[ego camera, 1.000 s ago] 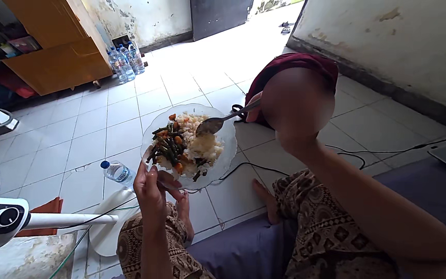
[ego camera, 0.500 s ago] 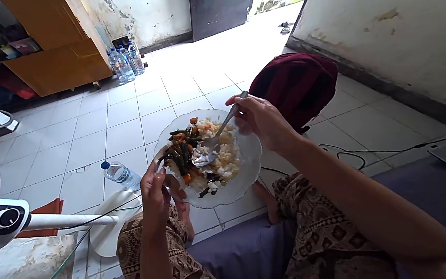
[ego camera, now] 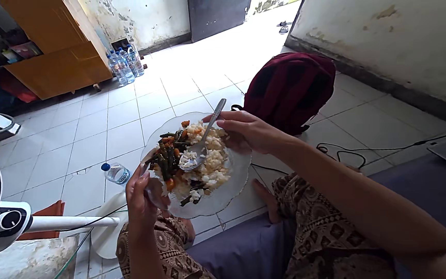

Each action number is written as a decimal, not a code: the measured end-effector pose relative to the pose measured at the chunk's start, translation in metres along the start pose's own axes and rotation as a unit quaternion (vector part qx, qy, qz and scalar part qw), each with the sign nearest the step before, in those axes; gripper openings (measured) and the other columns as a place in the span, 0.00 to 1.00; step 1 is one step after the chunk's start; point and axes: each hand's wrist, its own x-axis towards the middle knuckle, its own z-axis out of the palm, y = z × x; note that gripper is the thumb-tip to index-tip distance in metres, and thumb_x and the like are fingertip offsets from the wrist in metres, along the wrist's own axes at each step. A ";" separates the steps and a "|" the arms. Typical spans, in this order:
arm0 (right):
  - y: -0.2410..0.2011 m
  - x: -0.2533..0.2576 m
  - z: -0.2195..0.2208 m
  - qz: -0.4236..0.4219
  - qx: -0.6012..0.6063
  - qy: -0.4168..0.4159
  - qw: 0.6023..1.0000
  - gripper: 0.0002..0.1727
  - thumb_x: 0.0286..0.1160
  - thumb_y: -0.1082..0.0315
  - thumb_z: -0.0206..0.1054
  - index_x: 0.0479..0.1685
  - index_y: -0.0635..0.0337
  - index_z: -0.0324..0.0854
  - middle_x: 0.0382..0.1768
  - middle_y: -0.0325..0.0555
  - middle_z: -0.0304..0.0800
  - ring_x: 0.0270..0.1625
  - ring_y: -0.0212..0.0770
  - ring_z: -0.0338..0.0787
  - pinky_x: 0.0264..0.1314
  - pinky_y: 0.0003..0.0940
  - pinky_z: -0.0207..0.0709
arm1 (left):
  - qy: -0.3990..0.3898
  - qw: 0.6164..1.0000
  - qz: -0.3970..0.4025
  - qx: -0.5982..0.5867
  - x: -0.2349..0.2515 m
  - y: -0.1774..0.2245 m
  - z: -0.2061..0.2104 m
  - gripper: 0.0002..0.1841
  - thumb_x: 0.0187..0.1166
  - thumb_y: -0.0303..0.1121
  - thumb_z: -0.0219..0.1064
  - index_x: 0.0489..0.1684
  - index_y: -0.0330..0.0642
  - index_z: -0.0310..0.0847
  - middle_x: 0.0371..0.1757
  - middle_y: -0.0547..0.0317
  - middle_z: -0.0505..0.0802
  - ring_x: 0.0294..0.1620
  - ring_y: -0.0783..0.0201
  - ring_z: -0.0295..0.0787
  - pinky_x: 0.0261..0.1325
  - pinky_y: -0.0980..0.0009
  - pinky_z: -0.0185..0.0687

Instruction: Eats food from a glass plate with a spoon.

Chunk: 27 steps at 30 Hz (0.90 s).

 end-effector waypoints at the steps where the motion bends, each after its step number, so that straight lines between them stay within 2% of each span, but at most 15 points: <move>1: 0.001 0.001 0.003 -0.009 0.010 0.006 1.000 0.20 0.90 0.68 0.42 0.68 0.60 0.77 0.22 0.31 0.78 0.16 0.20 0.73 0.16 0.14 0.66 | -0.001 1.000 0.014 0.004 0.001 0.001 -0.002 0.19 0.85 0.30 0.43 0.48 0.54 0.86 0.37 0.80 0.96 0.36 0.84 0.91 0.38 0.84 0.87; 3: 0.001 0.001 0.012 -0.009 0.036 0.016 0.999 0.20 0.92 0.68 0.41 0.66 0.61 0.77 0.20 0.31 0.77 0.15 0.20 0.71 0.16 0.13 0.65 | -0.003 0.998 0.056 -0.011 0.000 0.006 -0.003 0.23 0.90 0.39 0.43 0.43 0.60 0.91 0.43 0.78 0.97 0.47 0.82 0.92 0.52 0.81 0.88; 4: -0.002 0.001 0.018 -0.006 0.051 0.022 0.998 0.20 0.92 0.68 0.41 0.66 0.62 0.77 0.19 0.31 0.76 0.13 0.20 0.70 0.15 0.13 0.64 | 0.003 0.997 0.075 -0.023 0.000 0.008 -0.004 0.24 0.91 0.47 0.43 0.41 0.62 0.93 0.43 0.77 0.98 0.48 0.81 0.93 0.53 0.79 0.88; 5: -0.004 0.001 0.023 -0.004 0.067 0.027 0.997 0.20 0.92 0.68 0.41 0.65 0.62 0.77 0.18 0.31 0.75 0.13 0.20 0.69 0.15 0.13 0.64 | 0.003 0.996 0.087 -0.036 0.000 0.010 -0.006 0.25 0.88 0.56 0.47 0.42 0.61 0.94 0.45 0.75 0.98 0.51 0.79 0.93 0.56 0.77 0.87; 7: -0.010 0.004 0.033 -0.011 0.090 0.031 0.995 0.20 0.91 0.69 0.40 0.64 0.62 0.78 0.17 0.32 0.77 0.12 0.20 0.70 0.14 0.13 0.65 | 0.020 0.993 0.104 -0.051 0.001 0.010 -0.011 0.31 0.71 0.71 0.60 0.49 0.57 0.93 0.48 0.72 0.97 0.54 0.76 0.92 0.59 0.74 0.87; 9: -0.018 0.010 0.043 -0.015 0.105 0.031 0.994 0.20 0.92 0.69 0.40 0.65 0.63 0.77 0.17 0.33 0.76 0.12 0.21 0.70 0.14 0.14 0.65 | 0.043 0.989 0.129 -0.057 0.003 0.007 -0.015 0.44 0.55 0.78 0.66 0.59 0.48 0.84 0.52 0.70 0.95 0.58 0.73 0.91 0.62 0.71 0.86; 10: -0.023 0.014 0.050 -0.017 0.113 0.032 0.993 0.20 0.92 0.69 0.40 0.64 0.63 0.78 0.17 0.33 0.76 0.12 0.21 0.69 0.14 0.14 0.65 | 0.055 0.986 0.145 -0.065 0.005 0.005 -0.016 0.46 0.52 0.78 0.68 0.59 0.47 0.83 0.51 0.71 0.95 0.58 0.74 0.91 0.62 0.71 0.86; 12: -0.034 0.026 0.062 -0.032 0.122 0.036 0.991 0.19 0.92 0.70 0.40 0.59 0.64 0.79 0.16 0.33 0.75 0.11 0.21 0.68 0.13 0.14 0.63 | 0.085 0.977 0.177 -0.088 0.017 0.006 -0.015 0.37 0.51 0.76 0.71 0.48 0.54 0.84 0.43 0.76 0.96 0.51 0.77 0.92 0.56 0.73 0.88; 14: -0.045 0.043 0.071 -0.057 0.118 0.034 0.991 0.18 0.93 0.70 0.42 0.60 0.66 0.79 0.18 0.35 0.77 0.11 0.22 0.68 0.13 0.15 0.64 | 0.071 0.971 0.192 -0.127 0.038 0.011 -0.015 0.34 0.50 0.77 0.71 0.44 0.61 0.87 0.41 0.77 0.96 0.50 0.77 0.92 0.54 0.72 0.89; 16: -0.056 0.062 0.076 -0.075 0.099 0.028 0.992 0.18 0.93 0.70 0.43 0.62 0.66 0.78 0.20 0.35 0.77 0.12 0.21 0.69 0.12 0.15 0.63 | 0.049 0.967 0.194 -0.159 0.060 0.013 -0.019 0.37 0.51 0.80 0.66 0.49 0.62 0.86 0.44 0.74 0.95 0.53 0.74 0.92 0.57 0.68 0.89; 18: -0.064 0.077 0.080 -0.076 0.091 0.023 0.993 0.17 0.93 0.70 0.42 0.57 0.65 0.78 0.20 0.35 0.77 0.11 0.21 0.67 0.11 0.14 0.60 | 0.053 0.966 0.202 -0.152 0.072 0.016 -0.022 0.39 0.57 0.83 0.57 0.55 0.64 0.83 0.49 0.76 0.94 0.57 0.74 0.90 0.62 0.65 0.87; 19: -0.066 0.081 0.081 -0.075 0.082 0.026 0.994 0.17 0.94 0.69 0.42 0.54 0.64 0.79 0.19 0.35 0.76 0.11 0.21 0.66 0.11 0.14 0.59 | 0.066 0.965 0.202 -0.152 0.073 0.017 -0.023 0.39 0.56 0.83 0.59 0.55 0.63 0.82 0.49 0.76 0.94 0.57 0.74 0.90 0.62 0.65 0.87; 22: -0.063 0.087 0.083 -0.069 0.071 0.025 0.995 0.19 0.94 0.66 0.42 0.49 0.62 0.81 0.18 0.35 0.75 0.11 0.22 0.65 0.12 0.15 0.60 | 0.083 0.957 0.219 -0.172 0.068 0.015 -0.024 0.39 0.44 0.79 0.72 0.46 0.60 0.86 0.42 0.74 0.96 0.50 0.74 0.93 0.55 0.67 0.90; 24: -0.056 0.088 0.085 -0.063 0.076 0.014 0.995 0.19 0.93 0.67 0.42 0.50 0.62 0.82 0.19 0.35 0.76 0.12 0.22 0.66 0.14 0.15 0.60 | 0.035 0.948 0.237 -0.212 0.059 0.011 -0.026 0.32 0.48 0.73 0.75 0.43 0.60 0.92 0.42 0.72 0.97 0.49 0.74 0.94 0.54 0.70 0.91; 27: -0.050 0.090 0.091 -0.055 0.087 0.008 0.995 0.20 0.93 0.68 0.42 0.51 0.62 0.82 0.19 0.35 0.76 0.12 0.21 0.65 0.14 0.15 0.59 | -0.021 0.936 0.254 -0.245 0.055 0.008 -0.029 0.29 0.54 0.70 0.74 0.45 0.60 0.94 0.44 0.71 0.98 0.51 0.74 0.94 0.56 0.70 0.90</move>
